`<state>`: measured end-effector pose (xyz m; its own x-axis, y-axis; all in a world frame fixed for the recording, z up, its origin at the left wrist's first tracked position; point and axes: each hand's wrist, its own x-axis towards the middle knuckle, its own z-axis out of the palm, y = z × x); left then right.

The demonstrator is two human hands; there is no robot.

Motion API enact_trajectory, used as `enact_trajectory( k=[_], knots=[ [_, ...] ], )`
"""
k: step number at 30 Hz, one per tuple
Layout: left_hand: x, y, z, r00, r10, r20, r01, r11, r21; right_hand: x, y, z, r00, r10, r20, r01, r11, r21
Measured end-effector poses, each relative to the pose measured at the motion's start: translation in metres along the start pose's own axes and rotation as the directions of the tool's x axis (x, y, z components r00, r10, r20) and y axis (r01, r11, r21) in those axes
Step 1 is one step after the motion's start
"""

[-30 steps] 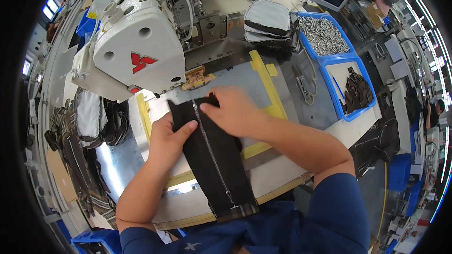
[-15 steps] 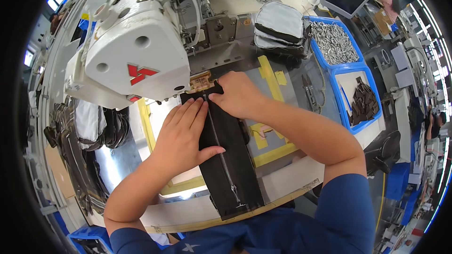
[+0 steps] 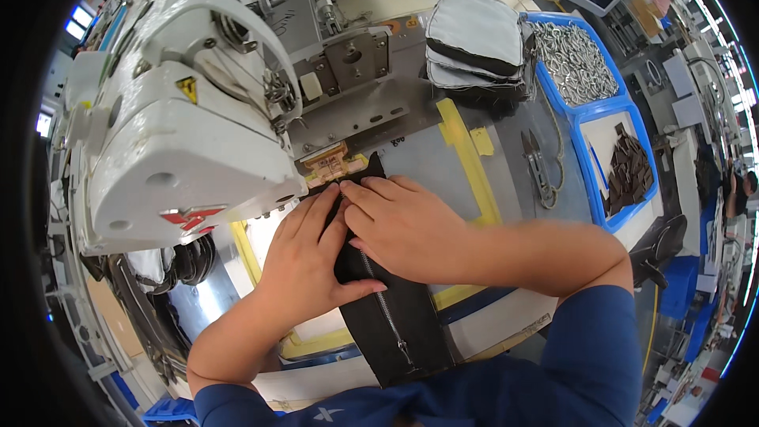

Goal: The person sews a zipper onto a black fabric bag using a sewing machine. They repeatedly align the zipper, feed the bag under the needle, and stitch along the edge. After each stitch, the person removes the bag, places it aside, and picks up another bag to repeat the process.

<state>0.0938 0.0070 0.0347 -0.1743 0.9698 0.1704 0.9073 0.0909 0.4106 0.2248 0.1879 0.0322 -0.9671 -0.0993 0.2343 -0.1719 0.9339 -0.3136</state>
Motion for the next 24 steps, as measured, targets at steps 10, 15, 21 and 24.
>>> enact_trajectory(
  k=[10,15,21,24],
  knots=[
    [0.0013,0.0020,0.0014,0.999,-0.022,0.027,0.021,0.999,0.038,0.0040,0.0061,-0.0013,1.000,0.013,0.017,-0.014,0.999,0.036],
    [0.0016,0.0014,0.0027,1.000,-0.006,0.030,0.003,0.996,0.085,0.0015,0.0076,-0.0023,1.000,0.002,0.000,-0.002,1.000,0.029],
    [-0.0002,0.0032,0.0046,0.999,-0.025,0.040,0.021,0.995,0.102,-0.0001,0.0083,-0.0009,1.000,-0.010,0.025,0.009,0.999,0.052],
    [-0.0007,0.0033,0.0055,0.999,-0.022,0.027,0.019,0.995,0.098,0.0000,0.0092,-0.0015,0.999,-0.027,0.034,0.026,0.999,0.038]
  ],
)
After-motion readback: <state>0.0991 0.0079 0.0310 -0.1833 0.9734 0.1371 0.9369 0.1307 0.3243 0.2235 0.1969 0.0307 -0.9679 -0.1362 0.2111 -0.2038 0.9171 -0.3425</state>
